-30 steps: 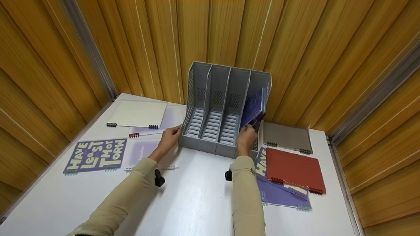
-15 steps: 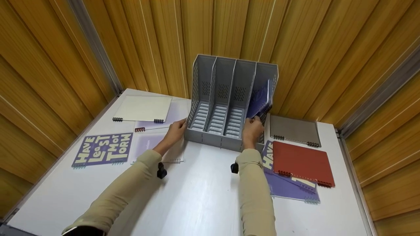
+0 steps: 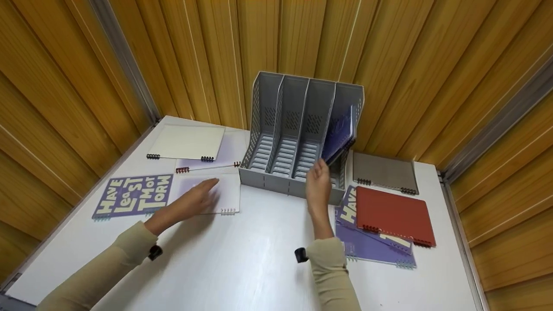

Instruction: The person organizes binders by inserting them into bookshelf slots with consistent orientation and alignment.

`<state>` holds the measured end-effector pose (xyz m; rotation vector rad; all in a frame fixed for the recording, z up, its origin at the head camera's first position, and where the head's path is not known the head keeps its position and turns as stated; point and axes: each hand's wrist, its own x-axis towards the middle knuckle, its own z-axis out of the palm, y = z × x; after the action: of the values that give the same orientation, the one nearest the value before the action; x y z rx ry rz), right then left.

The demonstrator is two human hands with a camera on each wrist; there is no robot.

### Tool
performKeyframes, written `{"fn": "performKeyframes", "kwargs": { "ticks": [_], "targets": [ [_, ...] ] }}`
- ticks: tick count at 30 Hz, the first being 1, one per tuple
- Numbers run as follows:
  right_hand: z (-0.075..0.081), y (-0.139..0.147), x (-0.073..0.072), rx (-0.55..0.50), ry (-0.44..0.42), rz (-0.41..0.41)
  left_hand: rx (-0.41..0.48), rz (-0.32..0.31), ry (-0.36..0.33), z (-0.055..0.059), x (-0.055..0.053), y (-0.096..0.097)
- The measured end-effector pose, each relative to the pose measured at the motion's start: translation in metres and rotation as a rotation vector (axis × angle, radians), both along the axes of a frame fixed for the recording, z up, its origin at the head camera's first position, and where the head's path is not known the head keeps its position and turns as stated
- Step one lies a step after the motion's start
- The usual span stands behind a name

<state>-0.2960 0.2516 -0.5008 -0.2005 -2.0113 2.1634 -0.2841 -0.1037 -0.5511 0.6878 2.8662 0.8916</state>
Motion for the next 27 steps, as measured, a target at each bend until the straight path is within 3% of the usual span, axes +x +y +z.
{"fn": "performKeyframes", "kwargs": {
  "ticks": [3,6,9,14,18,22,27],
  "targets": [
    [-0.009,-0.024,0.022,-0.136,0.016,0.094,-0.117,-0.025,0.080,-0.005,0.021,-0.028],
    [-0.022,-0.046,0.038,-0.195,-0.004,0.163,-0.179,-0.009,0.106,-0.010,0.033,-0.050],
    [-0.037,-0.070,0.048,-0.217,-0.054,0.217,-0.212,0.030,0.055,-0.016,0.040,-0.069],
    [-0.063,-0.113,0.059,-0.285,-0.211,0.294,-0.280,0.073,-0.025,-0.027,0.048,-0.091],
    [-0.081,-0.136,0.067,-0.293,-0.321,0.335,-0.288,0.046,-0.032,-0.033,0.051,-0.097],
    [-0.087,-0.148,0.071,-0.298,-0.363,0.335,-0.310,0.025,-0.002,-0.036,0.051,-0.093],
    [-0.087,-0.154,0.066,-0.317,-0.344,0.299,-0.366,-0.020,0.171,-0.038,0.047,-0.082]
  ]
}}
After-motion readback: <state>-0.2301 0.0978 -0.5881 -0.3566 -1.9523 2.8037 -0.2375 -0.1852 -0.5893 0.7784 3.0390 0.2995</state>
